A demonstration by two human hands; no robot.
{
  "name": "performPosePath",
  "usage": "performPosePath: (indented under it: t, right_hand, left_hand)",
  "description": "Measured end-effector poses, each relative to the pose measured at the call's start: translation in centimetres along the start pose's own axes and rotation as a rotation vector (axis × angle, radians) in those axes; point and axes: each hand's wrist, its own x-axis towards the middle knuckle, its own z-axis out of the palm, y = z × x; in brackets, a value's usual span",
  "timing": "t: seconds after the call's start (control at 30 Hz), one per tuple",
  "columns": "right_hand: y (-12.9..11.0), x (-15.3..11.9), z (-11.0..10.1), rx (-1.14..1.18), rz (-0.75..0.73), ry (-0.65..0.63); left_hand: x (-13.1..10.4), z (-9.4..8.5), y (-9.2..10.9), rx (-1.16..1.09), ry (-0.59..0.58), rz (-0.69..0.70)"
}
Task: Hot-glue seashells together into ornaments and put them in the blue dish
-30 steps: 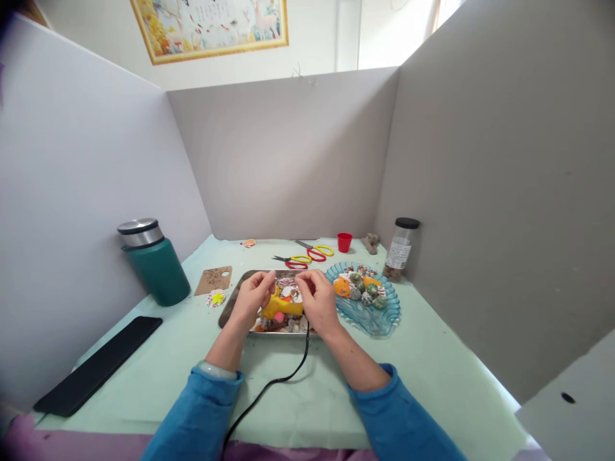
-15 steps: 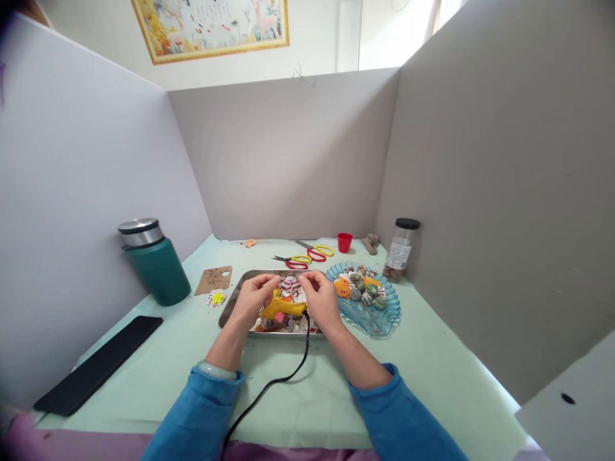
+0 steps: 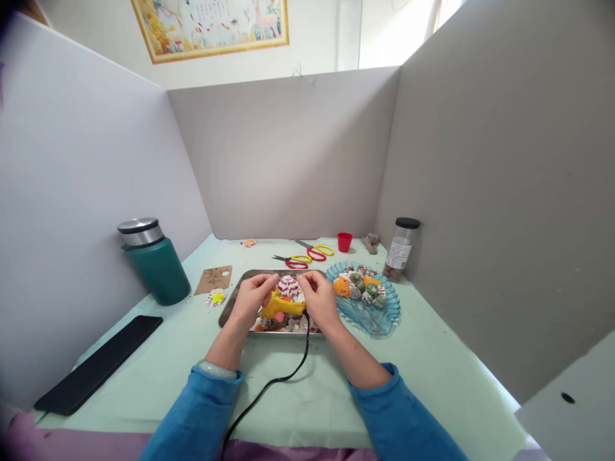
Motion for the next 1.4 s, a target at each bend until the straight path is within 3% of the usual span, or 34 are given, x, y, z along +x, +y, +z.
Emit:
performPosePath:
  t: [1.4]
  right_hand:
    - [-0.19, 0.1, -0.11, 0.132, 0.072, 0.007]
  left_hand:
    - [0.06, -0.12, -0.09, -0.068, -0.036, -0.005]
